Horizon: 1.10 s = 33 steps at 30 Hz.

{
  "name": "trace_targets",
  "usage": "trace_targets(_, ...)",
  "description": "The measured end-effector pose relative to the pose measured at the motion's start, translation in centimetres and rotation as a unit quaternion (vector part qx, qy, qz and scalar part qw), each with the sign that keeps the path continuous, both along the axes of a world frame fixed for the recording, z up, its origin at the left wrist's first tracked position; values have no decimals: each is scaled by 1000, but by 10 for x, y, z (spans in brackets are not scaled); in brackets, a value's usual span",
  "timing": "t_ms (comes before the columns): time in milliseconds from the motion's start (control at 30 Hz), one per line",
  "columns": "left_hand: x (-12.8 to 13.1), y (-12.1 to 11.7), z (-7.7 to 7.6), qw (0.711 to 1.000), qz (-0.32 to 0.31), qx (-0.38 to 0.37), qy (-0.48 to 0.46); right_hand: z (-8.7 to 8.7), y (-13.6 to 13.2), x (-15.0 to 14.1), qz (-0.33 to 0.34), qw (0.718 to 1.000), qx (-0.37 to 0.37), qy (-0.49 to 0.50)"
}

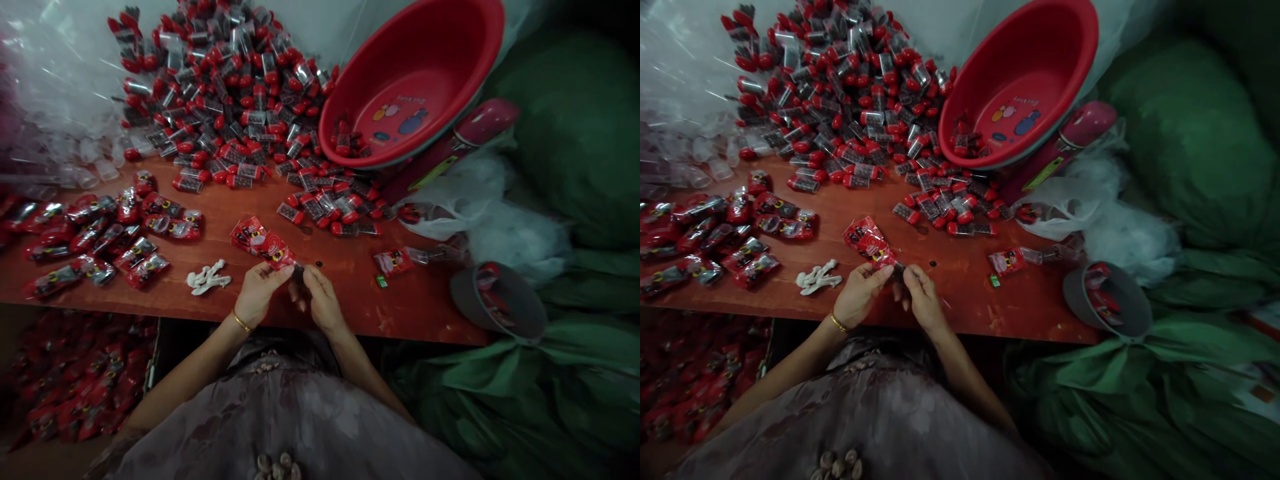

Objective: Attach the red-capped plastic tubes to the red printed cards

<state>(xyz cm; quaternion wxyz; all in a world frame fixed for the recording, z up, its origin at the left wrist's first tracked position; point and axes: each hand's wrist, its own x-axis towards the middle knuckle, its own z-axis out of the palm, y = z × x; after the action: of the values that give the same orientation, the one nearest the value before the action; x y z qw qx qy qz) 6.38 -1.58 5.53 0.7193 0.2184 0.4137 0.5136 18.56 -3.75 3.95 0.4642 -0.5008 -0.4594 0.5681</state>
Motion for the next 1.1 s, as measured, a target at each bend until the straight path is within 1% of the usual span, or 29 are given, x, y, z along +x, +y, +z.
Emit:
trace_targets(33,0,0,0,1000,-9,11,5,-1,-1,-2,-7,1000,0,-3)
trace_targets(67,1,0,-1,1000,-17,23,13,-1,-3,-4,-28,999,7,-17)
trace_targets(133,1,0,-3,998,-36,42,29,-2,-5,-8,-91,994,35,-53)
trace_targets(200,2,-1,-6,997,-46,54,38,-3,-8,-10,-123,989,58,-64)
trace_targets(233,3,-1,-7,997,-45,59,36,-2,-8,-10,-117,989,62,-61)
trace_targets(333,5,0,-6,997,-41,65,19,-1,-9,-7,-66,994,61,-55)
trace_targets(400,5,2,-4,996,-56,62,15,1,-8,-5,-51,995,61,-59)
trace_targets(500,3,8,3,992,-106,54,32,1,-7,-4,-31,999,31,-32)
trace_targets(600,0,13,13,983,-168,49,48,0,-6,-6,-6,998,-29,54)
trace_targets(667,0,14,18,976,-210,51,43,0,-5,-7,-22,994,-42,101)
trace_targets(700,2,13,19,975,-212,54,38,0,-5,-7,-35,993,-36,110)
trace_targets(733,4,12,20,979,-193,58,33,1,-5,-7,-45,993,-25,107)
trace_targets(767,6,11,19,985,-157,61,30,2,-5,-7,-50,994,-12,92)
trace_targets(833,10,9,17,995,-62,70,35,3,-6,-6,-42,998,17,40)
trace_targets(867,12,9,15,996,-29,75,42,4,-7,-5,-37,999,28,12)
trace_targets(900,13,10,14,995,-15,78,52,4,-8,-5,-37,999,37,-11)
trace_targets(933,13,10,13,995,-17,80,63,4,-8,-6,-41,998,42,-27)
trace_targets(1000,12,13,14,993,-46,82,74,3,-10,-7,-54,997,45,-33)
trace_targets(1100,12,15,17,989,-119,65,59,0,-10,-10,-53,998,23,29)
